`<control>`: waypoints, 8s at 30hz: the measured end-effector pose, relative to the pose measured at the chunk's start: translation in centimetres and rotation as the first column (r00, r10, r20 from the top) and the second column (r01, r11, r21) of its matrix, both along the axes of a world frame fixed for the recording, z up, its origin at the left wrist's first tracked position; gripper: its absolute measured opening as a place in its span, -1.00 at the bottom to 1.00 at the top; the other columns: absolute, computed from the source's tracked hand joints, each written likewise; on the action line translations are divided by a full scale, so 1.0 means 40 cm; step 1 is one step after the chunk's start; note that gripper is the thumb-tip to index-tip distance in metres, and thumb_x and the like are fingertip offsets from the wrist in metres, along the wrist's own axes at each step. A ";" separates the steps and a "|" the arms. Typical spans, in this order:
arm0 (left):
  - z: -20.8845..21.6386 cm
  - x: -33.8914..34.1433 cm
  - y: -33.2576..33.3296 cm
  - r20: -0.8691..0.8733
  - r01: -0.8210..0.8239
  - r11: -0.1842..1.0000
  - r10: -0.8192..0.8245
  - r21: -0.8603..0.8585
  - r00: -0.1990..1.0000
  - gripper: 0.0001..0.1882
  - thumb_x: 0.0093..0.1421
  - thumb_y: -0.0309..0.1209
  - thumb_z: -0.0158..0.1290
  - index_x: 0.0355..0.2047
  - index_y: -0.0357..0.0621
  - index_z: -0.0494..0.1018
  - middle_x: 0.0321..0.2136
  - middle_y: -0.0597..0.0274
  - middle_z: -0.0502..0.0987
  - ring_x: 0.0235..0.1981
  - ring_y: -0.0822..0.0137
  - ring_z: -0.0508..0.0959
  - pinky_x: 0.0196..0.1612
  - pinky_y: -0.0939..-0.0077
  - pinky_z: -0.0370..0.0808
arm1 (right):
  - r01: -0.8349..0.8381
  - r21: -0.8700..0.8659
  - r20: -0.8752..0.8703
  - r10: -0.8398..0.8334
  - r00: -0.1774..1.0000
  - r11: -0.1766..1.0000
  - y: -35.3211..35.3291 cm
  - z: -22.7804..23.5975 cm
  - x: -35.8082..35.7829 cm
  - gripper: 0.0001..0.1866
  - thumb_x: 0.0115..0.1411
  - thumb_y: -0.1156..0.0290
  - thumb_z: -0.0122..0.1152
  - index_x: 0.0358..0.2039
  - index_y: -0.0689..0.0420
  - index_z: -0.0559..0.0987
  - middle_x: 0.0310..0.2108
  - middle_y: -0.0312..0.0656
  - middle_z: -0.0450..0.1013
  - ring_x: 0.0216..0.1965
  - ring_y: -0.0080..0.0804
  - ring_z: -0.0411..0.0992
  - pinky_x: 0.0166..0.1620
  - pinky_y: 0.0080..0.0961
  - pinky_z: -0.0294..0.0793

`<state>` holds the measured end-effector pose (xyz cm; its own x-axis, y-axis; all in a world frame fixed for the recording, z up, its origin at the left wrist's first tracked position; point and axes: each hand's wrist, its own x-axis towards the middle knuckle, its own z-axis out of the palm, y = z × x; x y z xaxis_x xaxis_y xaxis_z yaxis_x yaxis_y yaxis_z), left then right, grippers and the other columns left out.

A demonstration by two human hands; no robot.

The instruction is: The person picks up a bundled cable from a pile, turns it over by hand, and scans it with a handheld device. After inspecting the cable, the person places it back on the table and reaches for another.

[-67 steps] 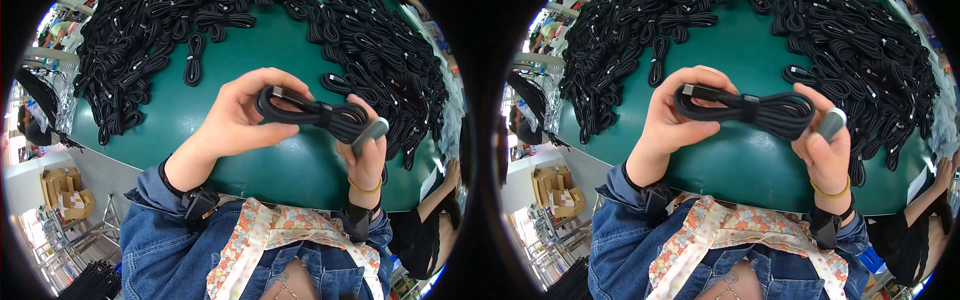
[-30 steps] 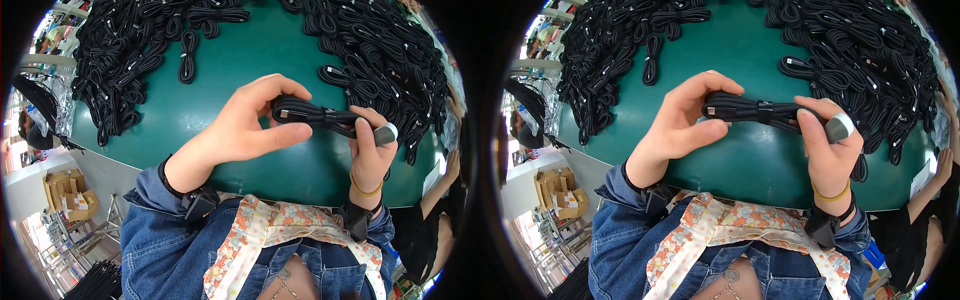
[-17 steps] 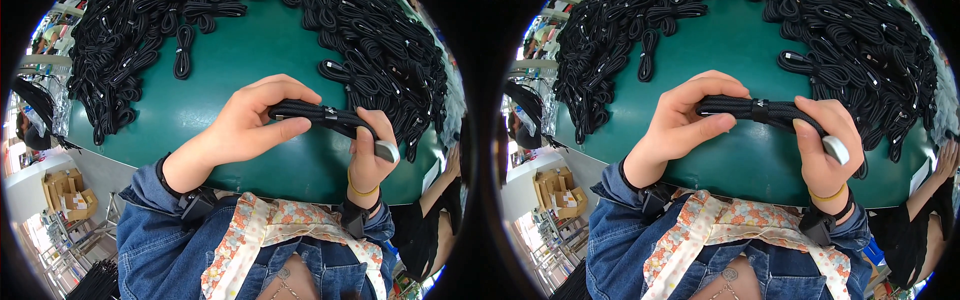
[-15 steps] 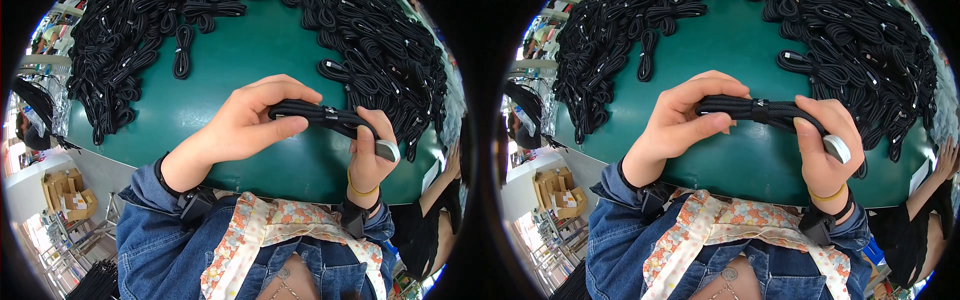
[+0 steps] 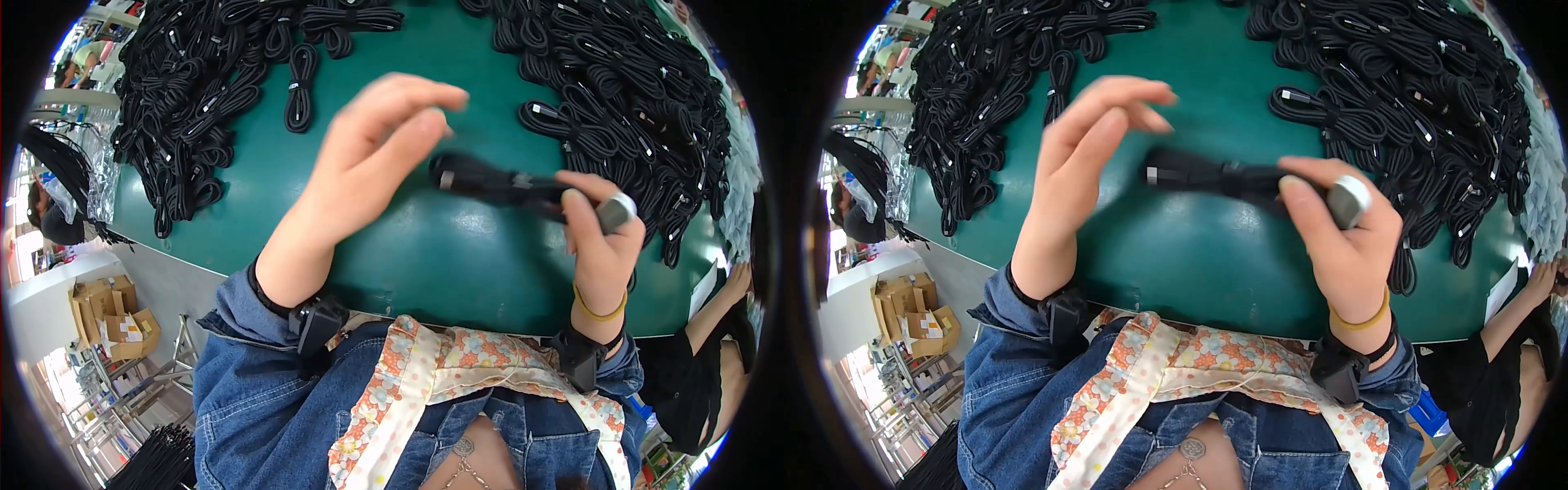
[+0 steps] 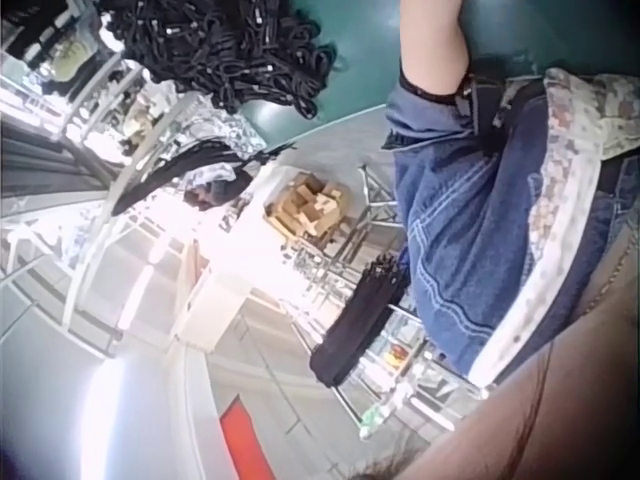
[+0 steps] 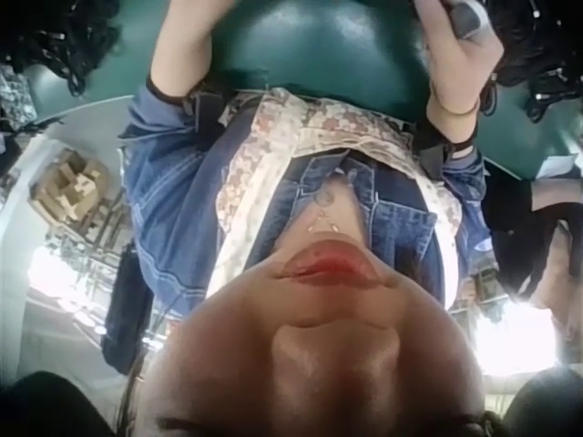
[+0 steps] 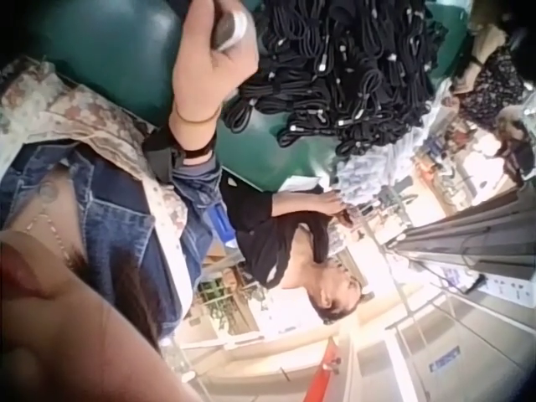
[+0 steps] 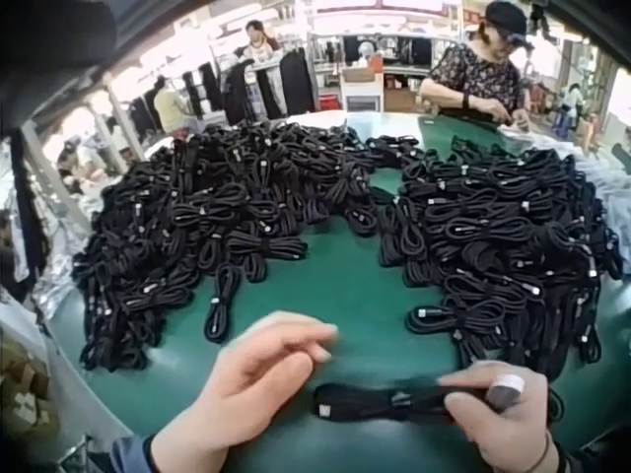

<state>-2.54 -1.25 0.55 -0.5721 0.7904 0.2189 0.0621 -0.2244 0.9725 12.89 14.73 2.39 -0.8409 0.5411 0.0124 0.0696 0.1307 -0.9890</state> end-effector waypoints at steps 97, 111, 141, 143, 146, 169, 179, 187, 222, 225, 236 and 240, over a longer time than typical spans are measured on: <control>0.014 0.000 -0.020 0.640 -0.048 0.943 -0.185 0.328 0.746 -0.88 0.07 -0.46 -0.14 -0.38 -0.23 0.28 -0.63 0.31 0.36 -0.65 0.56 0.32 -0.59 0.74 0.26 | -0.290 -0.391 -0.250 0.202 0.947 0.874 0.012 -0.025 -0.004 -0.67 0.05 0.43 -0.07 -0.16 0.30 0.32 -0.49 -0.14 0.37 -0.75 -0.75 0.09 -0.55 -0.79 0.18; 0.011 0.049 0.009 0.780 -0.060 0.980 -0.115 0.192 0.615 -0.83 0.13 -0.39 -0.15 -0.35 -0.25 0.29 -0.55 0.20 0.42 -0.67 0.48 0.33 -0.40 0.61 0.41 | -0.210 -0.406 -0.189 0.143 0.971 0.889 0.020 -0.042 -0.002 -0.68 0.08 0.33 -0.10 -0.24 0.33 0.33 -0.71 -0.30 0.25 -0.76 -0.73 0.12 -0.53 -0.76 0.20; -0.006 0.055 0.009 -0.117 -0.022 0.976 0.048 0.215 0.992 -0.75 -0.14 -0.76 -0.10 -0.39 -0.28 0.27 -0.23 0.10 0.22 -0.25 0.39 0.29 -0.16 0.54 0.28 | -0.116 -0.334 -0.083 0.094 0.992 0.935 0.024 -0.023 -0.003 -0.67 0.11 0.45 -0.15 -0.11 0.34 0.26 -0.38 -0.14 0.35 -0.78 -0.74 0.08 -0.67 -0.79 0.08; -0.003 0.051 0.006 -0.119 -0.012 0.977 0.038 0.211 0.992 -0.75 -0.13 -0.76 -0.09 -0.39 -0.28 0.26 -0.23 0.10 0.23 -0.25 0.39 0.29 -0.16 0.54 0.28 | -0.140 -0.324 -0.100 0.113 0.989 0.936 0.030 -0.032 0.000 -0.67 0.13 0.43 -0.16 -0.12 0.34 0.26 -0.40 -0.15 0.36 -0.78 -0.74 0.08 -0.67 -0.78 0.08; -0.001 0.048 0.003 -0.122 0.006 0.979 0.020 0.204 0.992 -0.75 -0.12 -0.76 -0.09 -0.38 -0.29 0.26 -0.23 0.09 0.23 -0.25 0.39 0.30 -0.15 0.53 0.28 | -0.187 -0.304 -0.132 0.153 0.979 0.934 0.032 -0.036 0.002 -0.66 0.15 0.40 -0.18 -0.12 0.35 0.25 -0.45 -0.18 0.36 -0.79 -0.73 0.08 -0.68 -0.78 0.09; -0.028 0.050 0.006 -0.659 -0.271 0.770 -0.244 -0.578 0.712 -0.73 -0.13 -0.39 0.03 -0.35 -0.14 0.36 -0.36 0.23 0.32 -0.20 0.24 0.28 -0.12 0.39 0.11 | -0.032 -0.644 -0.417 -0.316 0.852 0.765 0.095 0.021 -0.006 -0.74 0.11 0.42 -0.15 -0.20 0.25 0.37 -0.35 -0.13 0.38 -0.80 -0.78 0.02 -0.68 -0.81 0.00; -0.001 0.049 0.019 -0.576 -0.136 0.964 -0.021 -0.228 0.817 -0.59 -0.25 -0.60 0.12 -0.29 -0.22 0.34 -0.41 0.18 0.35 -0.39 0.38 0.39 -0.33 0.58 0.33 | -0.128 -0.018 -0.062 0.127 0.990 0.992 0.039 -0.007 -0.006 -0.57 -0.12 0.60 0.13 -0.15 0.25 0.37 -0.37 -0.30 0.37 -0.75 -0.86 -0.01 -0.63 -0.87 -0.04; 0.009 0.075 0.008 -0.158 -0.154 0.986 0.142 -0.063 0.977 -0.47 -0.25 -0.63 0.16 -0.20 -0.33 0.25 -0.39 0.15 0.39 -0.36 0.46 0.41 -0.27 0.65 0.36 | -0.216 -0.026 -0.074 0.214 0.974 0.976 0.038 -0.014 0.011 -0.48 -0.22 0.64 0.20 -0.13 0.26 0.36 -0.45 -0.41 0.33 -0.72 -0.88 -0.02 -0.60 -0.89 -0.03; 0.008 0.050 0.013 0.795 0.260 0.954 -0.040 -0.150 0.606 -0.51 0.21 -0.14 -0.44 -0.58 -0.26 0.32 -0.87 0.18 0.28 -0.90 0.48 0.19 -0.73 0.65 0.23 | -0.187 -0.319 -0.023 0.189 0.982 0.929 0.032 -0.014 -0.004 -0.58 0.07 0.23 -0.07 -0.24 0.38 0.38 -0.76 -0.27 0.32 -0.83 -0.74 0.14 -0.77 -0.88 0.01; 0.001 0.050 0.013 0.372 0.096 0.922 0.055 -0.376 0.926 -0.51 0.21 -0.16 -0.42 -0.51 -0.30 0.36 -0.80 0.24 0.32 -0.78 0.54 0.27 -0.63 0.70 0.25 | -0.227 -0.224 0.173 0.268 0.948 0.948 0.037 0.007 -0.001 -0.66 0.01 0.35 -0.02 -0.30 0.38 0.41 -0.76 -0.28 0.32 -0.84 -0.74 0.14 -0.78 -0.85 0.03; -0.036 -0.200 -0.087 -0.522 -0.704 0.556 0.479 -0.443 0.706 -0.68 0.03 -0.21 -0.04 -0.40 -0.26 0.39 -0.38 0.17 0.41 -0.33 0.24 0.40 -0.27 0.45 0.30 | -0.087 -0.409 -0.094 0.053 0.994 0.909 0.097 -0.014 0.018 -0.62 0.12 0.28 -0.18 -0.14 0.29 0.33 -0.65 -0.22 0.39 -0.87 -0.73 0.04 -0.76 -0.80 0.01; -0.069 -0.223 -0.094 -0.925 -0.931 0.326 0.279 -0.162 0.259 -0.67 -0.03 -0.21 0.00 -0.33 -0.18 0.38 -0.26 0.18 0.36 -0.20 0.19 0.32 -0.16 0.24 0.22 | 0.000 -0.623 -0.388 -0.309 0.869 0.782 0.113 0.021 0.007 -0.57 0.17 0.20 -0.34 -0.10 0.25 0.29 -0.45 -0.08 0.42 -0.86 -0.71 0.01 -0.72 -0.81 0.03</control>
